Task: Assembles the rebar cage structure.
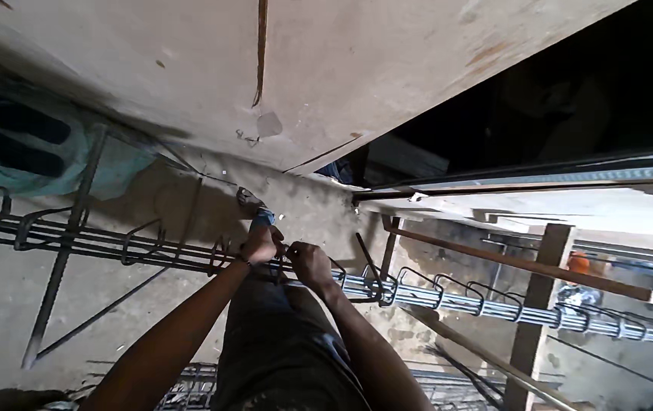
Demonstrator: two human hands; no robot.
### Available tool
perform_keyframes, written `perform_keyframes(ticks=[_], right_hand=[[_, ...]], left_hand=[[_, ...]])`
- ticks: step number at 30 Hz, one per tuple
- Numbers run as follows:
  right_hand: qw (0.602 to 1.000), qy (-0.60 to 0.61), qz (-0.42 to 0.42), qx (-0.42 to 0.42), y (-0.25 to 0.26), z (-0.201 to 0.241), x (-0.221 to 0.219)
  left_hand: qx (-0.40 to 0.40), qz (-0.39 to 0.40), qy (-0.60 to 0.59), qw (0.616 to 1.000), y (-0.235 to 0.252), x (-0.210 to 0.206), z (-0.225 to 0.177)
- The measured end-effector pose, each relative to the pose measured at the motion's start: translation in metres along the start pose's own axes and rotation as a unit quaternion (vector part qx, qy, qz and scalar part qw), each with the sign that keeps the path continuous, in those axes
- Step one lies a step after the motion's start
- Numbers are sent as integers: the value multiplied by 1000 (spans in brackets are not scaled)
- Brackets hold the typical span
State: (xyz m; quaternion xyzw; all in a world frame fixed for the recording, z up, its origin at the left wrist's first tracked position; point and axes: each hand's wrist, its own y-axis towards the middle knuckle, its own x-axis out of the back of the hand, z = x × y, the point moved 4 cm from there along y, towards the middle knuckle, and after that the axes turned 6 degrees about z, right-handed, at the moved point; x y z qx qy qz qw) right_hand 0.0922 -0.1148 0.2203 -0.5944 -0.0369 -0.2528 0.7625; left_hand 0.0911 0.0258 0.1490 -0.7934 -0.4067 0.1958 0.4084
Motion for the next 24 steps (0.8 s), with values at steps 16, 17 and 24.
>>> perform_keyframes(ticks=[16,17,24], right_hand=[[968,21,144,203,66,-46,10],[964,67,165,199,72,-53,3],[918,278,231,162,84,-63,-20]], left_hand=[[-7,-88,29,996,-35,-17,-2],[-6,-87,30,996,-35,-17,-1],[-26,-90,0,996,-29,-18,9]])
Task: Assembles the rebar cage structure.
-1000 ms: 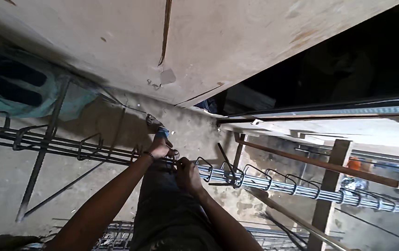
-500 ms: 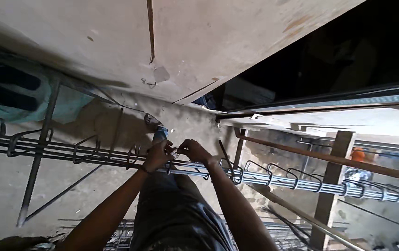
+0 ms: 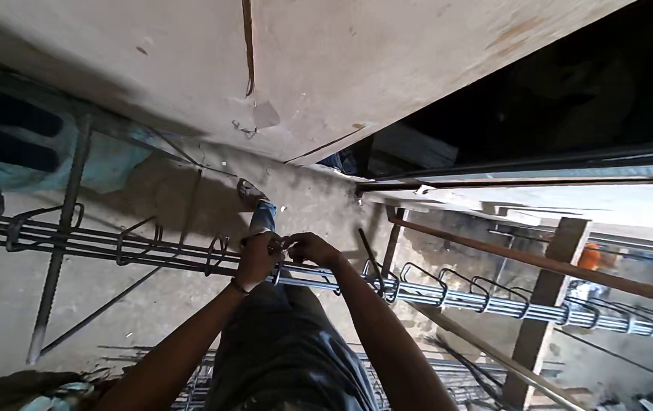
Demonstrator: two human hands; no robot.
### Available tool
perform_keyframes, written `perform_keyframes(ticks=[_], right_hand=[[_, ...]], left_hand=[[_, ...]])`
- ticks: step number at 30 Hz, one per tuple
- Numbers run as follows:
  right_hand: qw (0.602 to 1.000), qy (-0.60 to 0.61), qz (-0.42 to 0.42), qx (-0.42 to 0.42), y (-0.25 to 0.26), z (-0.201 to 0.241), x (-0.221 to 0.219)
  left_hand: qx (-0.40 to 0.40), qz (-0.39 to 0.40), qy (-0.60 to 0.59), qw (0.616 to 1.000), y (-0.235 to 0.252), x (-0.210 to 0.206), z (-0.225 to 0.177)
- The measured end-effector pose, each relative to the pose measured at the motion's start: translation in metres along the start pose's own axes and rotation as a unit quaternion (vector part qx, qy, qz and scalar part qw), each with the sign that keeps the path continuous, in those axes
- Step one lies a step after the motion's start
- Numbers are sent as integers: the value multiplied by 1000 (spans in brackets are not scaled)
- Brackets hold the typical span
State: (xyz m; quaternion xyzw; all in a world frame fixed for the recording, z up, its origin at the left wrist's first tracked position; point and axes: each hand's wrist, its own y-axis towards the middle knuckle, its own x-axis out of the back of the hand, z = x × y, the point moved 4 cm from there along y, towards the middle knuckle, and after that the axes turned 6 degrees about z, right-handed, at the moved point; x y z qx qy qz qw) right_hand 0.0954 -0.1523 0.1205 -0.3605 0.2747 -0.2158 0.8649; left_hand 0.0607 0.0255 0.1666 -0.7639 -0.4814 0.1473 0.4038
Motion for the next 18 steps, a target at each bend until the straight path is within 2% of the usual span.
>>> perform_keyframes(ticks=[8,14,18], right_hand=[[992,-56,68,-86,9,-2,0],[980,-113,107,-127,-3,14,2],[980,-98,112,-134,-21,19,3]], left_hand=[[17,13,-2,1000,-1,0,-3],[26,15,8,1000,-1,0,-2],[31,17,29,999,1,-1,-1]])
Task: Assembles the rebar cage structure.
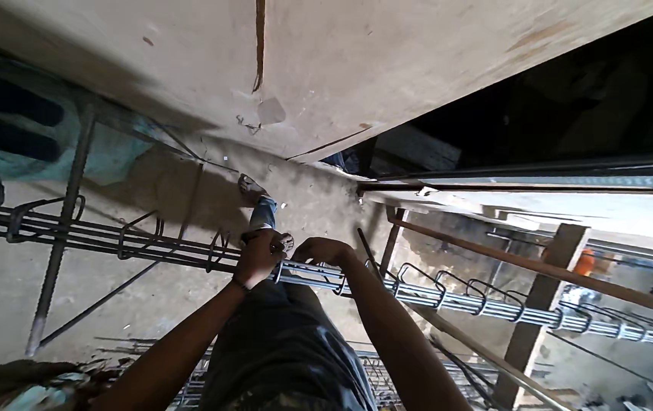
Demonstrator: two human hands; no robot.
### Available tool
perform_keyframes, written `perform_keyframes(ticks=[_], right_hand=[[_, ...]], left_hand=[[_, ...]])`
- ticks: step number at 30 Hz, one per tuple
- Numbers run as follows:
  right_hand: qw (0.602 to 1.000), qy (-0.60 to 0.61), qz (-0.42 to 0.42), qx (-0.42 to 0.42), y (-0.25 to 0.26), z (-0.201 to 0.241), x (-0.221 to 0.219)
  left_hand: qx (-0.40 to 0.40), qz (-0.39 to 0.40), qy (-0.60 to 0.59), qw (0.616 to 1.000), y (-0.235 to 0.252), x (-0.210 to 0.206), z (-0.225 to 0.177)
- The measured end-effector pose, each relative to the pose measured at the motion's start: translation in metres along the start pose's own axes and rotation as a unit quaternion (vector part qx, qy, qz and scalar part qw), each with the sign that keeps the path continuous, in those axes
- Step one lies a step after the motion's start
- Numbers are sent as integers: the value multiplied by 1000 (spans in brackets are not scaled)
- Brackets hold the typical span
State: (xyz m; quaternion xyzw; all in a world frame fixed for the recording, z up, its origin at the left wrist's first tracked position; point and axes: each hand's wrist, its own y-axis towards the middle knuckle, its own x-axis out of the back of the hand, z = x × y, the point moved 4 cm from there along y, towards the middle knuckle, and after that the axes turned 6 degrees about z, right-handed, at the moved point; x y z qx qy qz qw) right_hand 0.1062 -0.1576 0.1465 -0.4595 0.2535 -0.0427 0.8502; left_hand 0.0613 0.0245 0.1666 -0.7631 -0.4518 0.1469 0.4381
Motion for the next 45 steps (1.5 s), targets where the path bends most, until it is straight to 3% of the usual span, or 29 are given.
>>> perform_keyframes(ticks=[3,6,8,11,16,20,24,29,33,36,40,42,45], right_hand=[[994,-76,-77,32,-21,10,-11],[940,-91,-328,-1,-39,14,-45],[895,-77,-436,-62,-49,20,-72],[895,-76,-421,-125,-43,21,-98],[900,-110,-373,-195,-32,36,-107],[908,-51,-341,-237,-32,48,-107],[905,60,-379,-186,-27,39,-102],[884,27,-400,-242,-27,40,-102],[894,46,-382,-229,-37,56,-102],[905,102,-355,-210,-41,59,-97],[894,208,-346,-193,-27,55,-101],[874,282,-363,-160,-20,52,-102],[877,329,-333,-112,-28,50,-97]], left_hand=[[-2,-14,4,1000,1,0,0],[14,-20,12,1000,-1,1,-4],[34,-23,22,999,-1,3,-8],[20,-43,33,998,-5,5,-13],[-19,-55,48,997,-3,4,-11],[-16,-67,32,997,-3,2,-8],[-19,-64,18,998,-2,2,-6],[-6,-57,38,998,-3,2,-8],[5,-50,26,998,-3,2,-6],[18,-35,38,998,-3,4,-8],[13,-38,22,999,-2,3,-7],[18,-41,15,999,-3,4,-7],[22,-46,17,999,-3,5,-6]])
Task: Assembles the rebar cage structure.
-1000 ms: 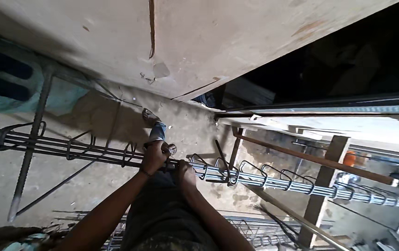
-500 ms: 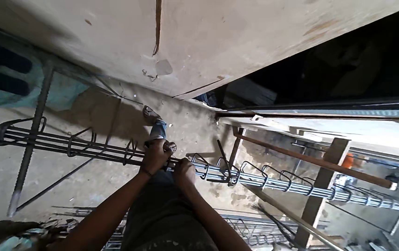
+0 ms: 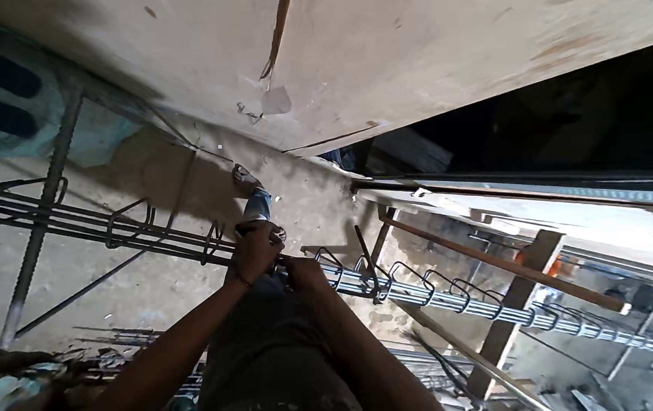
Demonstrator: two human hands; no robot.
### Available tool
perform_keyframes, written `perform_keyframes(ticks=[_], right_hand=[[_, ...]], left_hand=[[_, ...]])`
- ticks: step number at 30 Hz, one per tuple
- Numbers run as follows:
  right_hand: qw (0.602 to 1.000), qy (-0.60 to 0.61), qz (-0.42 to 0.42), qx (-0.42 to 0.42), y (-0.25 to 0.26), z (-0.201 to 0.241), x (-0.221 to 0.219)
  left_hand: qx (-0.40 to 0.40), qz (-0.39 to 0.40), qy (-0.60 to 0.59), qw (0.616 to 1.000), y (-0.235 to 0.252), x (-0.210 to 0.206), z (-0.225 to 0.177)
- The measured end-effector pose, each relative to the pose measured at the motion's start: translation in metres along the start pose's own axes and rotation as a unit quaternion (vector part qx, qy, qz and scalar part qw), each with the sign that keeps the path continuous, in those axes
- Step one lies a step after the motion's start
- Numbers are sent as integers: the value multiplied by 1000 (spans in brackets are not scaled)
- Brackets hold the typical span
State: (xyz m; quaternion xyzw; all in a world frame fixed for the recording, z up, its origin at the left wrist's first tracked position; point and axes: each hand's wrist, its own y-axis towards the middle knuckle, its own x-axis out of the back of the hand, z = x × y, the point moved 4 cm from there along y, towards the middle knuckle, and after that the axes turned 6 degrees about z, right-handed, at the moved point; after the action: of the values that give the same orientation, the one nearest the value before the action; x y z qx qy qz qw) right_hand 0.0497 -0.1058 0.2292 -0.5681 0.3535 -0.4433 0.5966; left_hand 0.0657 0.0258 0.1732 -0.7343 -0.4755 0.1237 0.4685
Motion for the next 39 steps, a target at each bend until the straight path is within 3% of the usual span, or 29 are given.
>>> perform_keyframes(ticks=[2,4,6,9,14,17,19,23,29,34,36,39], right_hand=[[998,-59,25,28,2,4,9],[974,-208,37,80,3,18,13],[913,-381,48,141,1,36,12],[784,-567,8,252,3,37,3],[608,-635,-76,470,8,26,5],[563,-626,-69,535,11,34,6],[593,-639,5,490,16,44,7],[677,-653,130,312,32,68,7],[767,-552,200,258,55,97,8],[880,-443,162,50,82,83,16],[876,-437,194,66,86,81,20],[803,-508,240,202,69,85,22]], left_hand=[[-7,3,-8,1000,-1,-1,-1],[-19,16,-21,999,-1,-2,0],[-42,40,-38,998,-2,0,2],[-62,67,-43,995,-7,1,8],[-75,22,-9,997,-18,-4,13],[-79,-12,7,997,-23,-7,10],[-62,-18,-2,998,-25,-7,9],[-33,-30,1,999,-22,-4,11],[-7,-57,-37,998,-16,-10,11],[-13,-64,-50,997,-16,-14,10],[-12,-71,-40,997,-16,-13,11],[2,-73,-35,997,-15,-10,11]])
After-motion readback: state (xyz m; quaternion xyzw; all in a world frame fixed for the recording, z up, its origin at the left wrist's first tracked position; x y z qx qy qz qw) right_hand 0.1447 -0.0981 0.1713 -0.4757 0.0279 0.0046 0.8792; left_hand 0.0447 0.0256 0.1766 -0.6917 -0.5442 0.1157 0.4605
